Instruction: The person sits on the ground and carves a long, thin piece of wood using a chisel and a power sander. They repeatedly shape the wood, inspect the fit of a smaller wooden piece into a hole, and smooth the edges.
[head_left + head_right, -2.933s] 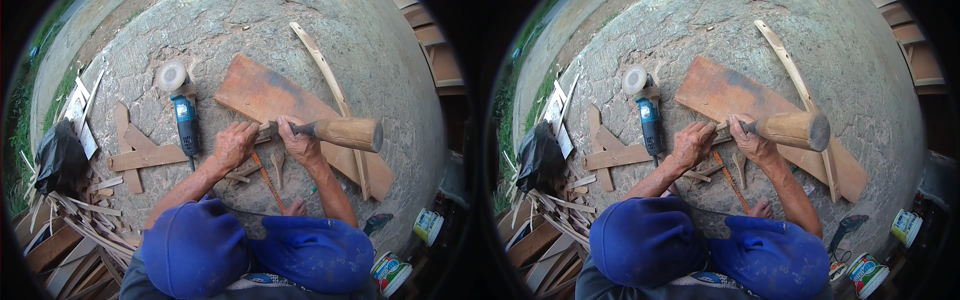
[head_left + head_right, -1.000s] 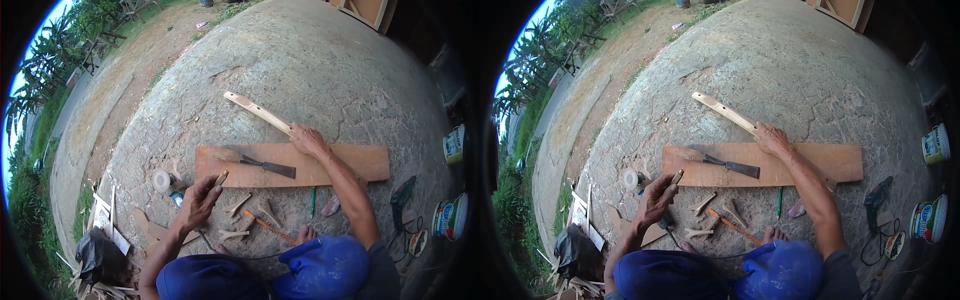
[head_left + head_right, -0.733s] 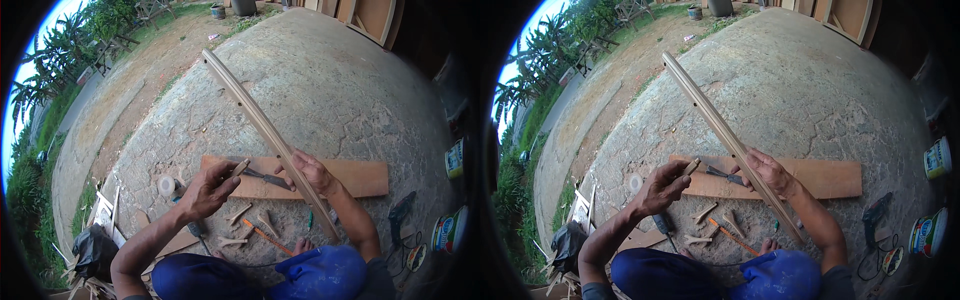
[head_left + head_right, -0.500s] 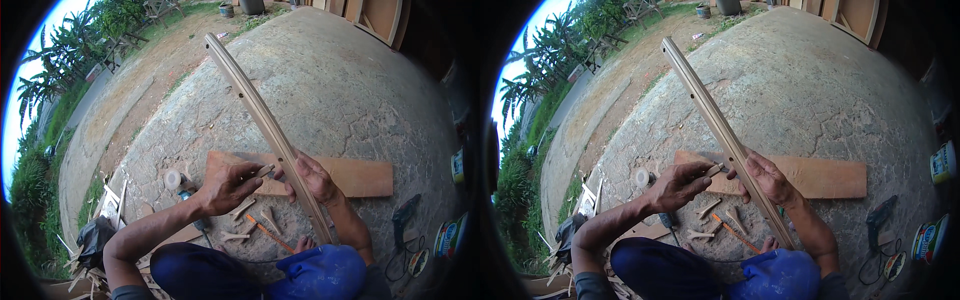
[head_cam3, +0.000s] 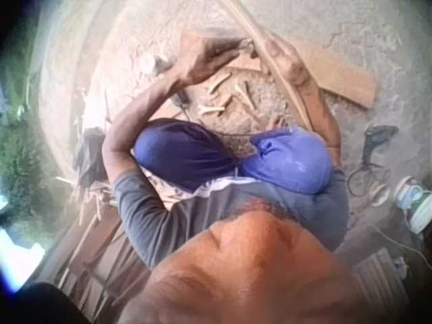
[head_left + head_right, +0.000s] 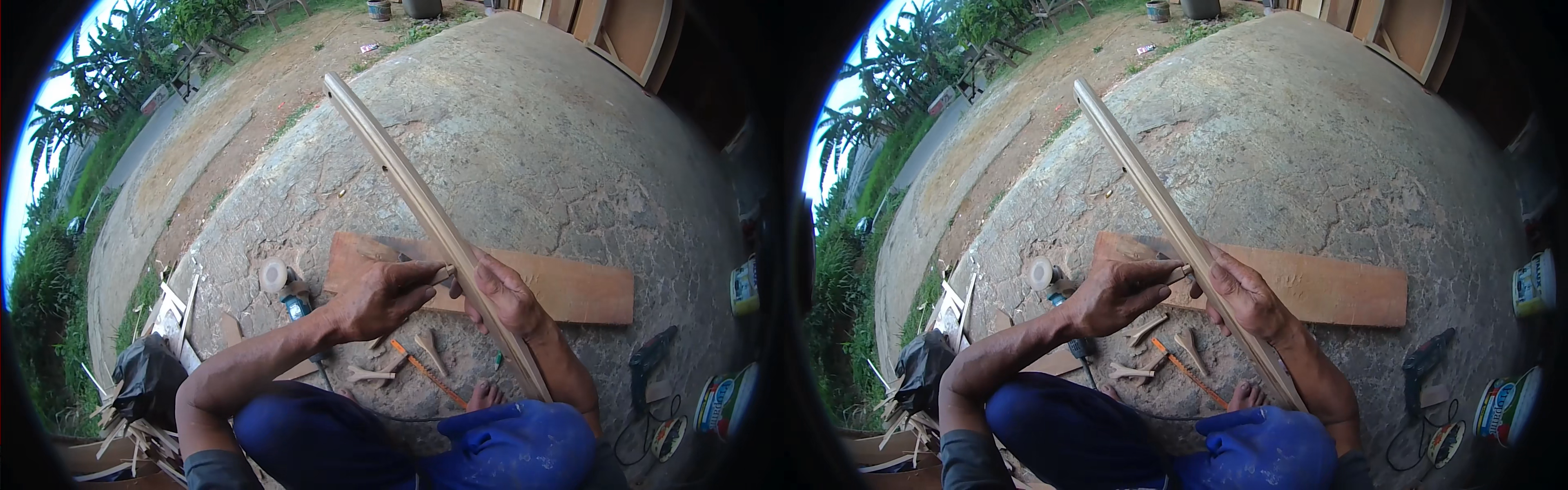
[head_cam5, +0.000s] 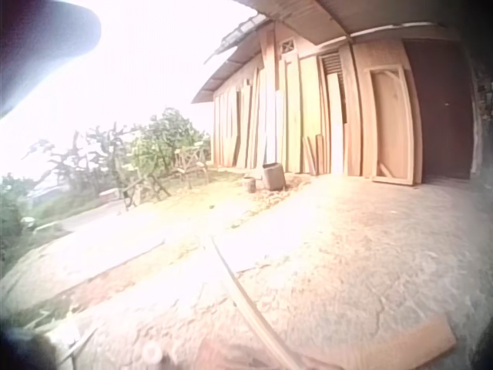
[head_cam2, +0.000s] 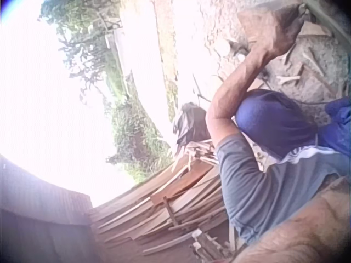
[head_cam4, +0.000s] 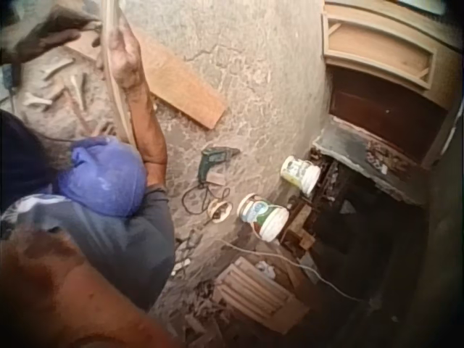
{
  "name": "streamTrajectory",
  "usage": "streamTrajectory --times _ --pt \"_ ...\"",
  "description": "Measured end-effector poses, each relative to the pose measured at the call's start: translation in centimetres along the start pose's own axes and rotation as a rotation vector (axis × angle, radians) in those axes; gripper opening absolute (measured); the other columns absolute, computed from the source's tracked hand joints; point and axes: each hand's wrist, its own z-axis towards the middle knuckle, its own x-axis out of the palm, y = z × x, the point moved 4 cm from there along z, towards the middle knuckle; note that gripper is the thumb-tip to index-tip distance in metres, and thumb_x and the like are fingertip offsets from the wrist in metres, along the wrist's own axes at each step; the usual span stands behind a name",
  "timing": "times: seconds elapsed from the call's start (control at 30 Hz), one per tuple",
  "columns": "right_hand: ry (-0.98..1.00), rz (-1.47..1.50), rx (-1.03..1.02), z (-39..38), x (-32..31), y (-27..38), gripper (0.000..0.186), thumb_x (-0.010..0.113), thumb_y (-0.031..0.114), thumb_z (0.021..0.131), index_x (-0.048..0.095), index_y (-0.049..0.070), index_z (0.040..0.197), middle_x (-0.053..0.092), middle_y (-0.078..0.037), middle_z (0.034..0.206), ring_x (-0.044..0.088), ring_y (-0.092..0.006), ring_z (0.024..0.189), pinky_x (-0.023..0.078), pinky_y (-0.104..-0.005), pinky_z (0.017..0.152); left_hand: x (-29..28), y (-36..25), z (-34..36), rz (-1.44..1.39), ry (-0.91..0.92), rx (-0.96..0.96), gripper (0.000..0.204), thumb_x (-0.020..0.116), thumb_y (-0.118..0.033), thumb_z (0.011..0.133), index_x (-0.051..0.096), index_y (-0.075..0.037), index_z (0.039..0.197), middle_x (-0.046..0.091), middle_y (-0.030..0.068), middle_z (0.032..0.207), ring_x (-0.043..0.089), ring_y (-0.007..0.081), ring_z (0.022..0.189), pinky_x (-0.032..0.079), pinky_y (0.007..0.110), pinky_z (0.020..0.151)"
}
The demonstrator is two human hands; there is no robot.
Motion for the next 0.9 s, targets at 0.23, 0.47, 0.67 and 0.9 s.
streamTrajectory --times 0.23,0.47,0.67,0.9 --pt "0.010 -0.014 0.026 0.1 0.6 0.2 0.062 0.038 0.041 0.112 0.022 0.014 0.165 0.059 -0.006 0.099 0.056 -0.0090 0.065 0.051 -0.0253 0.055 0.2 0.7 -0.3 -0.022 -0.023 0.031 0.044 0.062 -0.014 0.104 0.055 0.002 0.145 0.072 0.0157 0.122 0.066 0.0156 0.111 0.053 0.031 0.096" --pt "-0.012 -0.231 -0.006 0.2 1.4 0.8 0.062 0.037 0.038 0.112 0.016 0.016 0.167 0.051 -0.001 0.081 0.050 -0.0077 0.058 0.045 -0.0260 0.052 -0.1 -0.1 -0.3 0.131 -0.045 0.131 0.039 0.063 -0.010 0.102 0.059 0.004 0.138 0.073 0.0177 0.108 0.068 0.0194 0.102 0.054 0.035 0.089" --pt "-0.034 -0.313 -0.080 0.6 2.6 1.5 0.066 0.038 0.036 0.112 0.010 0.012 0.167 0.053 -0.003 0.080 0.049 -0.0090 0.057 0.045 -0.0276 0.055 -1.1 -1.8 -0.5 0.254 -0.198 0.342 0.029 0.063 -0.011 0.098 0.064 -0.001 0.125 0.071 0.0221 0.095 0.071 0.0393 0.091 0.056 0.047 0.077" --pt "-0.014 -0.318 -0.091 1.0 3.2 1.1 0.068 0.037 0.031 0.110 0.006 0.009 0.166 0.061 -0.011 0.091 0.049 -0.0101 0.057 0.046 -0.0304 0.056 -1.0 -1.4 -1.0 0.311 -0.216 0.339 0.029 0.064 -0.010 0.097 0.064 -0.002 0.125 0.069 0.0207 0.091 0.069 0.0404 0.085 0.055 0.048 0.075"
